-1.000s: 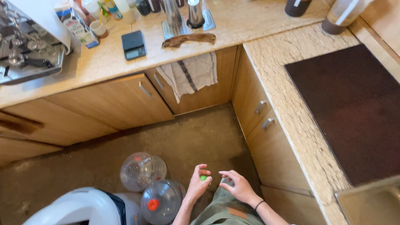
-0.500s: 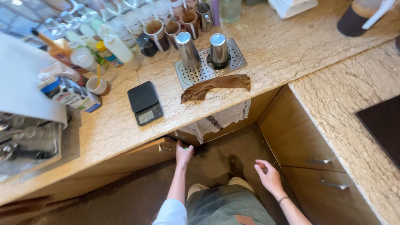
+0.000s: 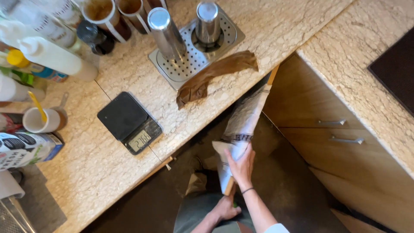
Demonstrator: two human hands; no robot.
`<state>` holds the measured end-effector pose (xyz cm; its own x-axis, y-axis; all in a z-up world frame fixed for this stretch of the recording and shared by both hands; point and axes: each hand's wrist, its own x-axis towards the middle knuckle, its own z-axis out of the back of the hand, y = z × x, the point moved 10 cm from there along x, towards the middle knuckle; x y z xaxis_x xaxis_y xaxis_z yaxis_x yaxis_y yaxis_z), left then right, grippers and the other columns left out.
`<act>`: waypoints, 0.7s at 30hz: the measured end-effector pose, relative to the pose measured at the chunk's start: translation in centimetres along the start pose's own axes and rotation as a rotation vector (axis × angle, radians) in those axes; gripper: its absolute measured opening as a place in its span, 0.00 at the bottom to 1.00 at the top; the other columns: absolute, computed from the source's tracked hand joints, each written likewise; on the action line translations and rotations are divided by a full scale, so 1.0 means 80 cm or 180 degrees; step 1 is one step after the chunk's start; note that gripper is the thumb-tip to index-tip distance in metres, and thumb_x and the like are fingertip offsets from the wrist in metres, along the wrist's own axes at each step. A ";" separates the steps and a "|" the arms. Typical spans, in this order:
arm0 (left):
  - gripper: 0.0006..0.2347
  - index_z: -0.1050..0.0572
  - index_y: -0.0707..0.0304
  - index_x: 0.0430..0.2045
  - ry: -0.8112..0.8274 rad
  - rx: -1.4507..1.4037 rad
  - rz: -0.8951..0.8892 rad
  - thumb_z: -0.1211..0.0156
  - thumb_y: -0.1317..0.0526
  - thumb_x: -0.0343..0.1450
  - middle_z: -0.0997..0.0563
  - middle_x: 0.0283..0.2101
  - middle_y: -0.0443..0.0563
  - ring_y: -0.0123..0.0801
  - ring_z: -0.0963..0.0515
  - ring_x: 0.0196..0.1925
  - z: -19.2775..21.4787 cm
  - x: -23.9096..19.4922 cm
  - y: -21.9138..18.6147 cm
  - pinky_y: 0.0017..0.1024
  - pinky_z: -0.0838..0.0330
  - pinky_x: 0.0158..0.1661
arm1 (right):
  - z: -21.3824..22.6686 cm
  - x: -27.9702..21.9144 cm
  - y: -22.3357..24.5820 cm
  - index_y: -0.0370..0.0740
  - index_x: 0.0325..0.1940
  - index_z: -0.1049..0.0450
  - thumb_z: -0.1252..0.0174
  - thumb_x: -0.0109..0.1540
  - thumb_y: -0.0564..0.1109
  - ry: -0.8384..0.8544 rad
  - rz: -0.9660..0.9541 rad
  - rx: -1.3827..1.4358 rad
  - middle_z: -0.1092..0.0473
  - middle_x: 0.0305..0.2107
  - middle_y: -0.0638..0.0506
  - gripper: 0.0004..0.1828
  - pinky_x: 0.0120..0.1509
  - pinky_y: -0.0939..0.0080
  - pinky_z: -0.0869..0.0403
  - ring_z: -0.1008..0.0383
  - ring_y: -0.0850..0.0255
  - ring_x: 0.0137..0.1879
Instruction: The person prepares a beverage by pouring liquid into a glass, using a cocktail shaker, adding ice and garnishes like lime and lemon slices, and finally cutting a lime on a cutting board using a knife.
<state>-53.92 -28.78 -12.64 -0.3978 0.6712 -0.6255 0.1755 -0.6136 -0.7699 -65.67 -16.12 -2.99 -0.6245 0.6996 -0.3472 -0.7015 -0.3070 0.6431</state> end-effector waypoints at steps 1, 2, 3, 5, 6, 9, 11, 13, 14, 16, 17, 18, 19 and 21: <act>0.43 0.65 0.56 0.66 0.0063 -0.0061 0.0025 0.47 0.60 0.56 0.32 0.53 0.71 0.56 0.27 0.42 -0.013 0.005 0.008 0.35 0.33 0.41 | 0.020 0.003 -0.015 0.40 0.67 0.53 0.41 0.46 0.69 0.0013 -0.0059 -0.0068 0.41 0.49 0.36 0.55 0.60 0.47 0.40 0.41 0.40 0.58; 0.30 0.46 0.56 0.56 0.0557 0.0577 -0.0319 0.50 0.61 0.57 0.29 0.51 0.65 0.56 0.28 0.46 -0.036 0.011 0.006 0.40 0.33 0.44 | 0.041 0.009 -0.025 0.42 0.66 0.50 0.43 0.52 0.61 -0.0136 -0.0150 -0.0411 0.39 0.47 0.40 0.45 0.47 0.49 0.33 0.37 0.46 0.53; 0.22 0.26 0.57 0.47 0.1050 0.1209 -0.0674 0.52 0.63 0.58 0.25 0.49 0.58 0.55 0.28 0.50 -0.060 0.012 0.007 0.45 0.34 0.46 | 0.063 0.016 -0.034 0.44 0.66 0.47 0.45 0.58 0.53 -0.0283 -0.0237 -0.0755 0.37 0.46 0.43 0.34 0.34 0.51 0.26 0.33 0.51 0.48; 0.14 0.24 0.54 0.38 0.0506 0.0922 -0.0340 0.51 0.63 0.60 0.22 0.44 0.51 0.45 0.25 0.47 -0.012 0.042 0.036 0.37 0.32 0.47 | 0.099 0.031 -0.054 0.46 0.67 0.47 0.47 0.57 0.57 -0.0411 -0.0009 -0.0934 0.36 0.49 0.44 0.36 0.38 0.45 0.28 0.33 0.48 0.52; 0.09 0.21 0.52 0.29 -0.0008 0.0650 0.0031 0.50 0.63 0.63 0.19 0.39 0.43 0.35 0.21 0.43 0.018 0.052 0.060 0.29 0.31 0.47 | 0.119 0.034 -0.063 0.48 0.68 0.48 0.48 0.56 0.61 -0.0518 0.0192 -0.1089 0.36 0.52 0.45 0.39 0.43 0.38 0.30 0.34 0.44 0.55; 0.12 0.22 0.55 0.31 -0.0710 0.0200 0.1057 0.46 0.50 0.68 0.19 0.38 0.51 0.39 0.21 0.42 0.101 0.062 0.104 0.35 0.31 0.44 | 0.177 0.048 -0.087 0.47 0.65 0.39 0.47 0.53 0.70 -0.0887 0.0611 -0.1763 0.30 0.47 0.47 0.42 0.34 0.46 0.28 0.29 0.48 0.49; 0.11 0.21 0.49 0.31 -0.1044 0.0187 0.1223 0.47 0.49 0.66 0.19 0.39 0.48 0.39 0.21 0.44 0.129 0.092 0.161 0.34 0.30 0.45 | 0.212 0.056 -0.107 0.46 0.65 0.38 0.48 0.54 0.70 -0.1054 0.0697 -0.2101 0.30 0.45 0.45 0.42 0.37 0.46 0.29 0.29 0.46 0.47; 0.11 0.20 0.43 0.30 -0.1502 0.0187 0.1352 0.47 0.47 0.64 0.18 0.40 0.45 0.38 0.21 0.46 0.184 0.140 0.196 0.32 0.30 0.46 | 0.225 0.089 -0.110 0.45 0.65 0.36 0.48 0.55 0.71 -0.1271 0.0893 -0.2349 0.30 0.43 0.42 0.41 0.40 0.47 0.31 0.28 0.45 0.44; 0.11 0.20 0.46 0.32 -0.1791 0.0046 0.1178 0.49 0.51 0.65 0.18 0.40 0.46 0.35 0.21 0.46 0.208 0.152 0.202 0.32 0.30 0.45 | 0.233 0.087 -0.107 0.40 0.63 0.34 0.52 0.60 0.67 -0.1591 0.1129 -0.2236 0.29 0.41 0.40 0.36 0.39 0.46 0.32 0.29 0.43 0.42; 0.12 0.20 0.49 0.33 -0.2125 -0.0113 0.1063 0.51 0.54 0.65 0.18 0.41 0.47 0.31 0.21 0.46 0.246 0.172 0.209 0.31 0.30 0.45 | 0.241 0.096 -0.117 0.36 0.60 0.31 0.55 0.66 0.64 -0.1844 0.1407 -0.2093 0.28 0.39 0.39 0.32 0.38 0.46 0.34 0.29 0.41 0.41; 0.16 0.24 0.48 0.41 -0.2309 -0.0378 0.1392 0.53 0.57 0.62 0.20 0.44 0.49 0.36 0.22 0.48 0.263 0.173 0.219 0.31 0.31 0.47 | 0.252 0.095 -0.118 0.38 0.52 0.27 0.59 0.70 0.63 -0.2306 0.1561 -0.2341 0.28 0.35 0.43 0.28 0.34 0.50 0.37 0.29 0.44 0.36; 0.22 0.27 0.47 0.49 -0.2476 -0.0618 0.1663 0.55 0.59 0.60 0.22 0.47 0.52 0.41 0.24 0.50 0.287 0.185 0.222 0.31 0.32 0.49 | 0.261 0.095 -0.119 0.41 0.45 0.22 0.63 0.74 0.62 -0.2829 0.1688 -0.2572 0.28 0.31 0.47 0.29 0.31 0.53 0.40 0.29 0.48 0.32; 0.22 0.27 0.47 0.49 -0.2505 -0.0616 0.1666 0.55 0.59 0.60 0.22 0.47 0.52 0.41 0.24 0.50 0.296 0.214 0.246 0.31 0.32 0.49 | 0.271 0.110 -0.138 0.41 0.45 0.22 0.63 0.74 0.62 -0.2826 0.1702 -0.2544 0.28 0.31 0.47 0.29 0.31 0.53 0.40 0.29 0.48 0.32; 0.24 0.26 0.55 0.48 -0.2548 -0.0343 0.1820 0.60 0.42 0.67 0.32 0.58 0.58 0.47 0.35 0.62 0.334 0.282 0.292 0.32 0.47 0.62 | 0.275 0.130 -0.167 0.44 0.42 0.21 0.60 0.78 0.61 -0.3261 0.1904 -0.2953 0.28 0.31 0.49 0.28 0.36 0.54 0.44 0.31 0.49 0.33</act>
<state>-82.85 -39.13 -41.34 -0.7120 -0.2180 -0.6674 0.5962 -0.6898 -0.4108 -55.26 9.41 -0.16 -0.6605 0.3418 0.6685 -0.6441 -0.7156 -0.2705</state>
